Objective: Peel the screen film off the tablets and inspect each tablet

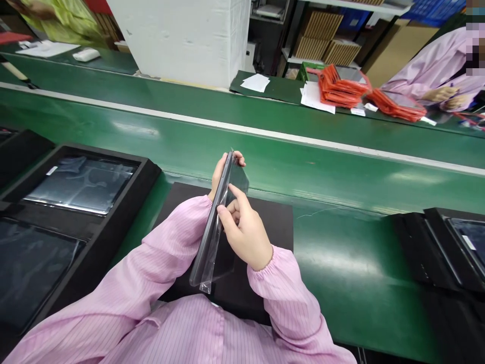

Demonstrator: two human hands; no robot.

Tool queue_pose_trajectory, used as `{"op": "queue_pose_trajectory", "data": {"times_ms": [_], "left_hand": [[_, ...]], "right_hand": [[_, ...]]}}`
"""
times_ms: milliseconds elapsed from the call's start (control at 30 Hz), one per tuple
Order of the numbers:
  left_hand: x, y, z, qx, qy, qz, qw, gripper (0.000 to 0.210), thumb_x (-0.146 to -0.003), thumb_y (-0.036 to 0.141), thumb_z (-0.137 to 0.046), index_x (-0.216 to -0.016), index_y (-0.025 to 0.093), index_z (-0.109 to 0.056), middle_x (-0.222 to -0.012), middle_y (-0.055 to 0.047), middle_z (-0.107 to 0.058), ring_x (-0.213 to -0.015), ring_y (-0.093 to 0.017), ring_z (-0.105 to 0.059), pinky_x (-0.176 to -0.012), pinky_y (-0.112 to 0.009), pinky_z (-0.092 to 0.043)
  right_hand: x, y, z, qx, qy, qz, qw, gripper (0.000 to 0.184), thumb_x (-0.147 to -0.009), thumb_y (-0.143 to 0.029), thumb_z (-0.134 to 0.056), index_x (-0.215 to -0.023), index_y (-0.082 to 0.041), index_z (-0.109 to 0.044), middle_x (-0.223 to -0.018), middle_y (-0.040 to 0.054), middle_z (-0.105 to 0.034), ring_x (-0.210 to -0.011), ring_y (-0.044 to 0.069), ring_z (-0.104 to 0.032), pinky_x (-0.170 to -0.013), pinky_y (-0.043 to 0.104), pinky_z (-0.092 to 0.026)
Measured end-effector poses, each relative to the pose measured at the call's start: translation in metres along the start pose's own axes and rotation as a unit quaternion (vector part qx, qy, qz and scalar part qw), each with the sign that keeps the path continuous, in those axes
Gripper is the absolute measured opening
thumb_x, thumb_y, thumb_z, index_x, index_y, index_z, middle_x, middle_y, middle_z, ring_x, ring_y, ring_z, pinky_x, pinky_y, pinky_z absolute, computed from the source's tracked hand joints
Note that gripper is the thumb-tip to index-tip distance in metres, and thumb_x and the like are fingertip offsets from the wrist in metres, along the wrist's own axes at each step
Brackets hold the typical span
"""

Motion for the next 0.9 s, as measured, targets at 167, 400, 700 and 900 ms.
{"op": "queue_pose_trajectory", "data": {"times_ms": [167,400,700,900], "left_hand": [[-0.001,-0.001,0.001,0.003,0.004,0.003,1.0,0.037,-0.102,0.032,-0.035,-0.084,0.02,-0.065,-0.08,-0.003,-0.056,-0.081,-0.014,-0.057,-0.09,-0.026,-0.045],[0.001,0.0,-0.001,0.005,0.008,0.011,1.0,0.038,-0.102,0.031,-0.034,-0.085,0.02,-0.066,-0.081,-0.002,-0.056,-0.082,-0.014,-0.057,-0.092,-0.026,-0.044],[0.01,0.013,-0.013,-0.028,-0.016,-0.027,0.999,0.033,-0.102,0.032,-0.034,-0.09,0.021,-0.064,-0.085,-0.004,-0.054,-0.085,-0.017,-0.056,-0.094,-0.029,-0.043],[0.036,0.041,-0.036,-0.12,-0.045,-0.12,0.985,0.03,-0.1,0.042,-0.039,-0.103,0.025,-0.064,-0.091,-0.005,-0.054,-0.092,-0.02,-0.052,-0.096,-0.032,-0.04]], "right_hand": [[0.001,0.0,0.001,0.002,-0.002,0.0,1.0,0.051,-0.098,-0.035,-0.051,-0.144,-0.016,-0.039,-0.071,-0.0056,-0.052,-0.058,0.013,-0.056,-0.06,0.032,-0.047],[0.001,-0.002,0.001,-0.003,-0.003,-0.005,1.0,0.051,-0.097,-0.035,-0.052,-0.143,-0.016,-0.04,-0.071,-0.0054,-0.053,-0.057,0.013,-0.056,-0.059,0.032,-0.046],[0.006,-0.012,0.006,-0.025,0.011,0.023,0.999,0.052,-0.093,-0.028,-0.054,-0.143,-0.019,-0.039,-0.071,-0.0053,-0.051,-0.059,0.013,-0.052,-0.059,0.032,-0.046],[0.014,-0.028,0.014,-0.056,0.039,0.059,0.996,0.053,-0.089,-0.025,-0.057,-0.139,-0.022,-0.04,-0.067,-0.0066,-0.048,-0.055,0.013,-0.049,-0.053,0.03,-0.043]]}}
Point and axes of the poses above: each hand's wrist, its own x-axis away from the middle knuckle, its own z-axis out of the back of the hand, y = z × x, the point moved 4 cm from there along -x, towards the middle knuckle
